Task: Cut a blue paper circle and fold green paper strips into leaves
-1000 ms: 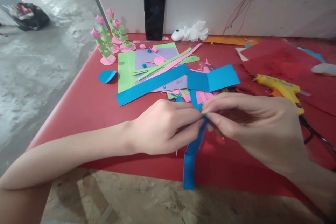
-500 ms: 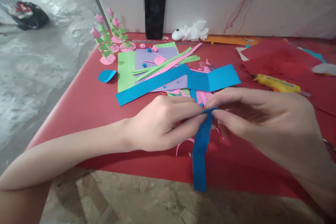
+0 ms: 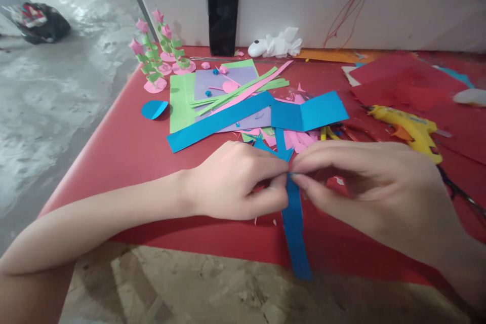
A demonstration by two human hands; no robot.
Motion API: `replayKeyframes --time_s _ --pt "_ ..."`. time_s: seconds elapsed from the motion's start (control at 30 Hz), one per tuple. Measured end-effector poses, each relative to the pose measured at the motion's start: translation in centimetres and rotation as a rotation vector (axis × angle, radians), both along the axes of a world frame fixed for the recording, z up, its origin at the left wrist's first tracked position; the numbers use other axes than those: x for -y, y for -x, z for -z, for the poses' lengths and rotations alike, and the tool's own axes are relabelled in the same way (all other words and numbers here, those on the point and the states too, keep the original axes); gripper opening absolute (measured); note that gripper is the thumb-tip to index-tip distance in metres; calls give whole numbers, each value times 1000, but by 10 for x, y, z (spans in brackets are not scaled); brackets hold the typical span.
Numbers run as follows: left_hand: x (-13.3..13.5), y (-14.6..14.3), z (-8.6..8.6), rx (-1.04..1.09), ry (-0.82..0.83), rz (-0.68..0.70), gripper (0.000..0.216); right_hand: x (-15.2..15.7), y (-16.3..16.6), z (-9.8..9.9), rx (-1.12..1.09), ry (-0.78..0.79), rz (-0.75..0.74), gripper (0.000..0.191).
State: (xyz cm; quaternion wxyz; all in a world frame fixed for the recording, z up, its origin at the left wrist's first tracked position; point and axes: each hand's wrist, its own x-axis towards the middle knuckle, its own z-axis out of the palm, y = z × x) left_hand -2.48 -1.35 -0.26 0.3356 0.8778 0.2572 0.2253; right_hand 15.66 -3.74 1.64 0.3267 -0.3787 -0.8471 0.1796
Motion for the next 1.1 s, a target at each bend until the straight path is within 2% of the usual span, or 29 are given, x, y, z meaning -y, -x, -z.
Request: replayKeyframes --time_s 0.3,0.63,1.1 --pt "1 -2 -6 -92 131 -85 22 4 4 8 15 -150 37 17" --pt "-3 -4 -7 -96 203 -135 21 3 1 12 40 -221 32 16" --pt "-6 -3 -3 -90 222 -153 26 -2 4 13 34 -221 67 21"
